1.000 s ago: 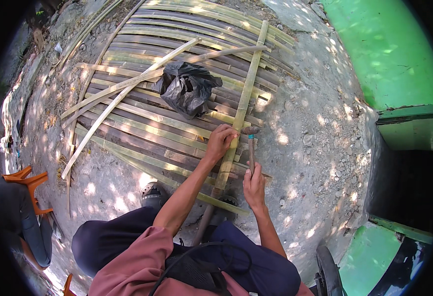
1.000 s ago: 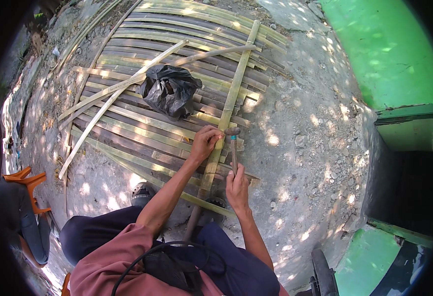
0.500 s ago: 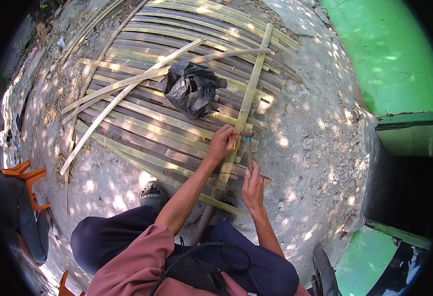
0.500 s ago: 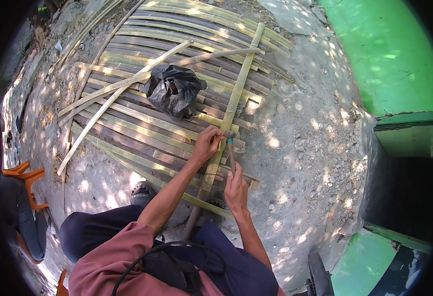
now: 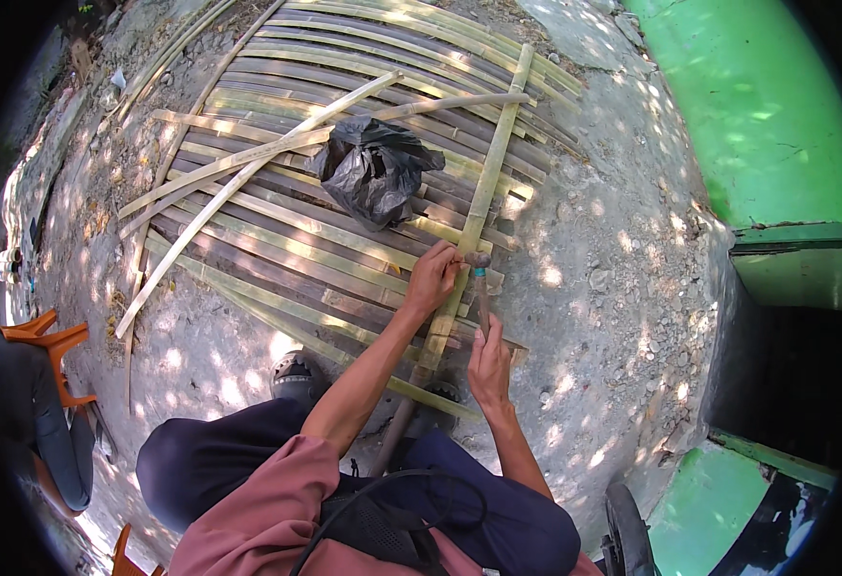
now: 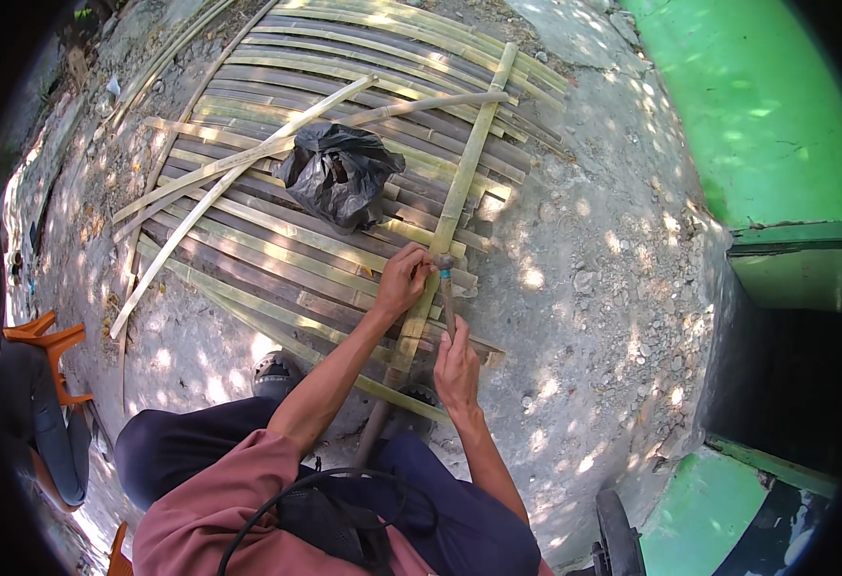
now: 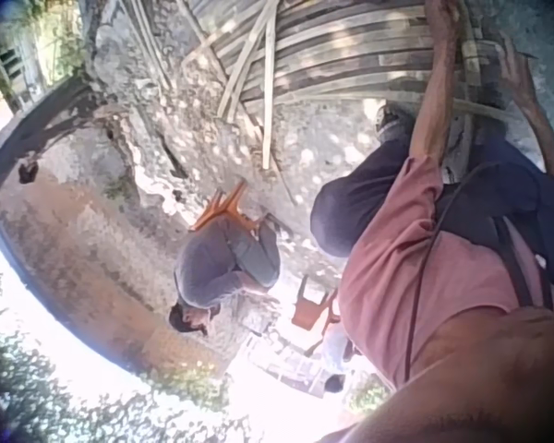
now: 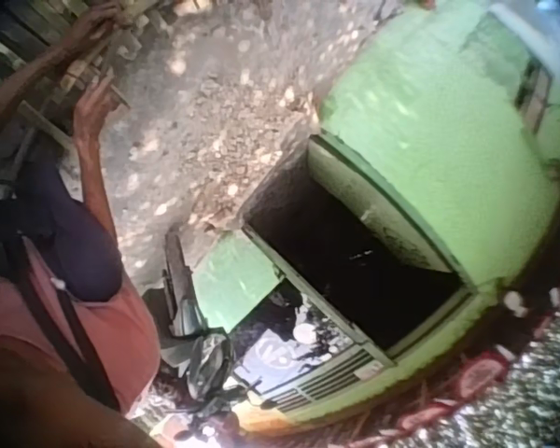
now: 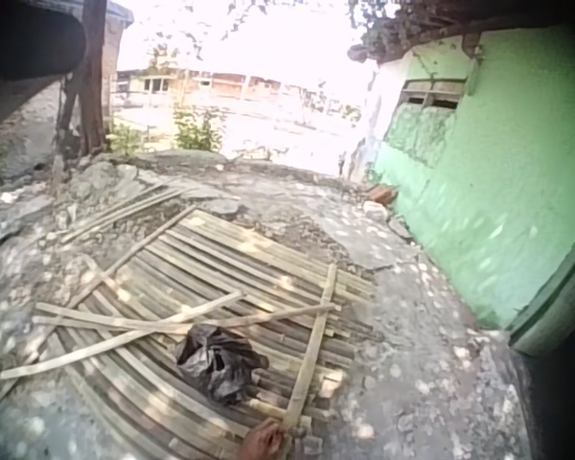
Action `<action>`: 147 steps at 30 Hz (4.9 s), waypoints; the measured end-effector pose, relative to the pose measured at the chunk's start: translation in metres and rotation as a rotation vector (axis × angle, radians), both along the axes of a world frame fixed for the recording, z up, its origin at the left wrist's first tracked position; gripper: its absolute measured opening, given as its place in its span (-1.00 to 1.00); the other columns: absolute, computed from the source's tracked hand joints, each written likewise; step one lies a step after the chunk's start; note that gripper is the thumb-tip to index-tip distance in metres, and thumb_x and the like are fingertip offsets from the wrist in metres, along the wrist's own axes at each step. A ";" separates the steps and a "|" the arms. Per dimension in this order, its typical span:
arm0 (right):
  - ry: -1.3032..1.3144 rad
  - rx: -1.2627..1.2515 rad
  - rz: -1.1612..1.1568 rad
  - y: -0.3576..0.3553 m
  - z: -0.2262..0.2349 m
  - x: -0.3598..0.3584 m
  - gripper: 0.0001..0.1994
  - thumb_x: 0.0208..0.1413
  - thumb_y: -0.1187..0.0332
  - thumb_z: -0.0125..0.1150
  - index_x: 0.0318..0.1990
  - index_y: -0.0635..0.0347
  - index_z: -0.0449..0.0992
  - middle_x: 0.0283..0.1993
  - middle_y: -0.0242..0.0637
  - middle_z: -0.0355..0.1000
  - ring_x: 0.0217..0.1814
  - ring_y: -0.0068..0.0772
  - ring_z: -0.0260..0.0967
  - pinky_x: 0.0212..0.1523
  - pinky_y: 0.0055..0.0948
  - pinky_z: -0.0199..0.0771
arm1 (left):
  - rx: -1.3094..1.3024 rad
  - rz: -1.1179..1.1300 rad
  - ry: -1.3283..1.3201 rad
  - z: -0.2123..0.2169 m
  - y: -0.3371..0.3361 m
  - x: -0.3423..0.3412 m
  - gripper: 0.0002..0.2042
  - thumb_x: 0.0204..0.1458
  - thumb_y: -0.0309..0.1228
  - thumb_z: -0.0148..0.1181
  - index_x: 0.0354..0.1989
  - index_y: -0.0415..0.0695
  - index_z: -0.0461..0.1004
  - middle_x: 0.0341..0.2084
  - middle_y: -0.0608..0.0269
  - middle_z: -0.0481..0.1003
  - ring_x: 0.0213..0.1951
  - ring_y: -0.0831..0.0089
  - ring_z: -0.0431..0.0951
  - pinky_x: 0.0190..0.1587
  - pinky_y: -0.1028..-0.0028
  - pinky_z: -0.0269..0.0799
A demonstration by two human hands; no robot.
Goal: The person constructs a bamboo mat by weaving thin strips together and securing them with small nails using a hammer.
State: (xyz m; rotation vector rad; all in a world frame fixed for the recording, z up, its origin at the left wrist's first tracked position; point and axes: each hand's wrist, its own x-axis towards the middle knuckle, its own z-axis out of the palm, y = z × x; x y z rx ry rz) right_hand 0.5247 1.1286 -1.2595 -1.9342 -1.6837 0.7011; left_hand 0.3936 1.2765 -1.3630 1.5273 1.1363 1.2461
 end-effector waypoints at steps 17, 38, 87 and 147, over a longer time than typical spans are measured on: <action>0.097 0.029 -0.068 0.004 0.015 -0.018 -0.58 0.55 0.38 -0.04 0.44 0.36 0.26 0.01 0.39 0.56 0.06 0.54 0.55 -0.01 0.18 0.53 | -0.058 0.001 0.016 -0.006 0.000 -0.005 -0.88 0.08 -0.74 0.24 -0.26 -0.27 0.53 -0.30 0.09 0.51 -0.32 0.05 0.60 -0.23 0.22 0.49; 0.094 0.123 -0.015 0.009 0.026 -0.026 -0.60 0.54 0.42 -0.05 0.43 0.35 0.28 -0.10 0.36 0.58 -0.07 0.46 0.61 -0.14 0.12 0.56 | 0.042 0.023 0.082 -0.008 0.001 -0.006 -0.90 0.09 -0.74 0.23 -0.26 -0.31 0.52 -0.31 0.06 0.50 -0.37 0.12 0.57 -0.28 0.27 0.47; 0.126 -0.026 -0.069 0.015 0.017 -0.009 -0.68 0.56 0.38 -0.04 0.31 0.33 0.39 0.05 0.23 0.62 -0.04 0.41 0.64 -0.08 0.07 0.60 | 0.003 -0.010 0.085 0.001 0.003 -0.006 -0.89 0.12 -0.74 0.22 -0.24 -0.30 0.58 -0.32 0.07 0.51 -0.33 0.13 0.63 -0.25 0.26 0.53; 0.113 0.145 -0.037 0.015 0.029 -0.007 -0.64 0.56 0.37 -0.03 0.37 0.37 0.32 0.04 0.35 0.59 0.03 0.49 0.60 -0.04 0.14 0.59 | -0.063 0.143 0.796 0.007 -0.067 0.007 -0.07 0.35 -0.03 0.15 0.65 -0.45 -0.10 0.70 -0.19 -0.19 0.71 -0.06 -0.25 0.66 -0.19 -0.37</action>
